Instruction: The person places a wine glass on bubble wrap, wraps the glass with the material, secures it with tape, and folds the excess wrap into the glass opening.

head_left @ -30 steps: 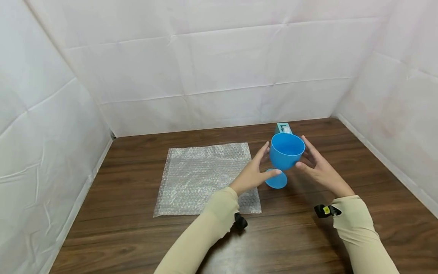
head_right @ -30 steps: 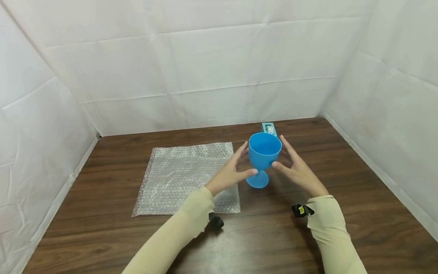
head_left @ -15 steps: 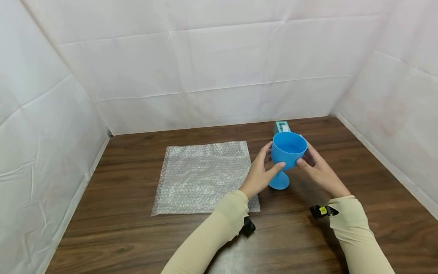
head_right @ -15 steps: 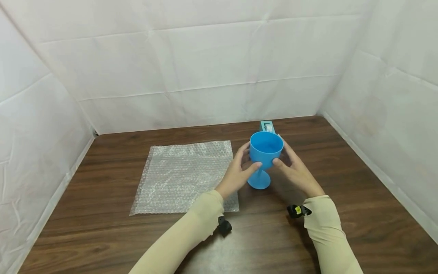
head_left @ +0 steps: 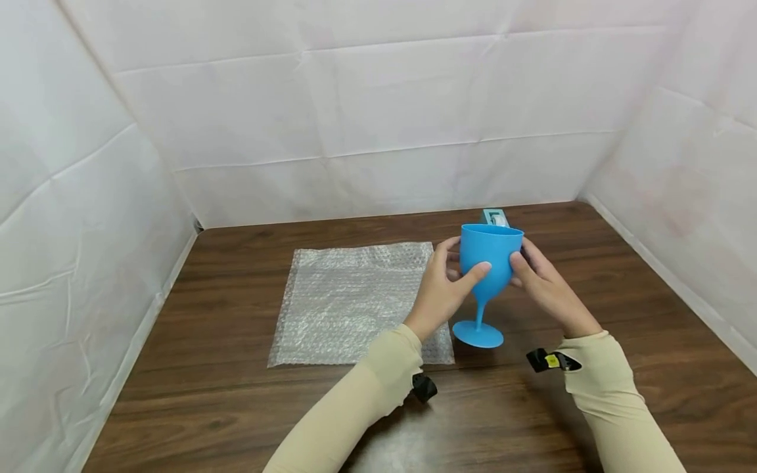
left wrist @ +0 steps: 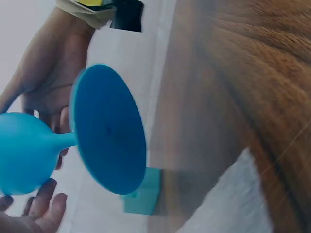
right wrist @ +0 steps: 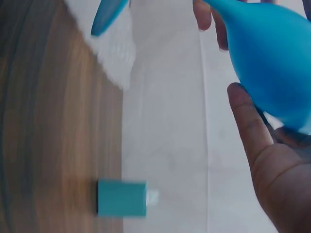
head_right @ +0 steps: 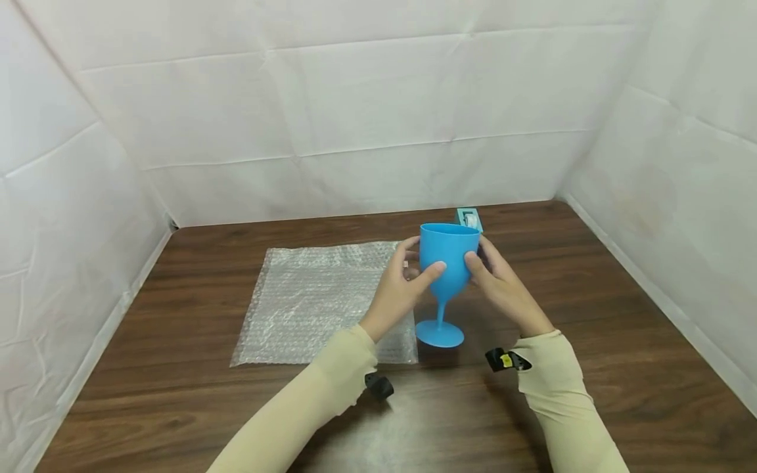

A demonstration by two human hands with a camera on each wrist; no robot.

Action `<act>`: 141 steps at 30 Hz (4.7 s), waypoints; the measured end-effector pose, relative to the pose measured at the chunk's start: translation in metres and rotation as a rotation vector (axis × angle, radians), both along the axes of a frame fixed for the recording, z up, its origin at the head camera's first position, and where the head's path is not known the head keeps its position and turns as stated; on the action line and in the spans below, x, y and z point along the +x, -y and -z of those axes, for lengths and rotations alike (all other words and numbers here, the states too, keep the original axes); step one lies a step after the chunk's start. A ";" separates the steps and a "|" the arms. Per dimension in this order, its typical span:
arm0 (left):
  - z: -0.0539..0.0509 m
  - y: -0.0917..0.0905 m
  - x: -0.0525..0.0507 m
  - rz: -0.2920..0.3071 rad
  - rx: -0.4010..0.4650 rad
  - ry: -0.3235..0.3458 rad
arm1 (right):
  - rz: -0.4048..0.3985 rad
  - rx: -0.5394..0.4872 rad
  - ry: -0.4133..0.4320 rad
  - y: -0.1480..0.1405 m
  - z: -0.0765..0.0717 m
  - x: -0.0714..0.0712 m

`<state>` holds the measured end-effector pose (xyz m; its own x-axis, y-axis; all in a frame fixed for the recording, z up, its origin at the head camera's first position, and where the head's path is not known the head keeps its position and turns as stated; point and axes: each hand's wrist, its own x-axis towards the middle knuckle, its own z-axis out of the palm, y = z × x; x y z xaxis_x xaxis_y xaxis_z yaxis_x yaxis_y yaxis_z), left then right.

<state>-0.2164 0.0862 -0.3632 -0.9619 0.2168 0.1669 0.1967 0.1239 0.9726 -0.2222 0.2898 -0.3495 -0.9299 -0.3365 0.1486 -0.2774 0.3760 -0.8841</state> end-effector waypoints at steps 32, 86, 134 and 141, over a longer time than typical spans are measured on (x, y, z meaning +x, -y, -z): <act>-0.020 0.180 -0.001 -0.175 -0.183 0.239 | -0.191 -0.281 0.464 0.194 0.012 -0.036; 0.030 0.253 -0.038 -0.207 -0.377 0.473 | -0.126 -0.201 0.701 0.278 0.062 -0.078; 0.025 0.244 -0.044 -0.185 -0.424 0.507 | -0.035 -0.162 0.592 0.271 0.075 -0.078; 0.024 0.237 -0.044 -0.188 -0.436 0.468 | 0.013 -0.164 0.572 0.266 0.076 -0.080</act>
<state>-0.2603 -0.1509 -0.3873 -0.9397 -0.0083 -0.3420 -0.2969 0.5161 0.8034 -0.3020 0.0236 -0.4251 -0.8815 -0.3399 -0.3278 0.2635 0.2219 -0.9388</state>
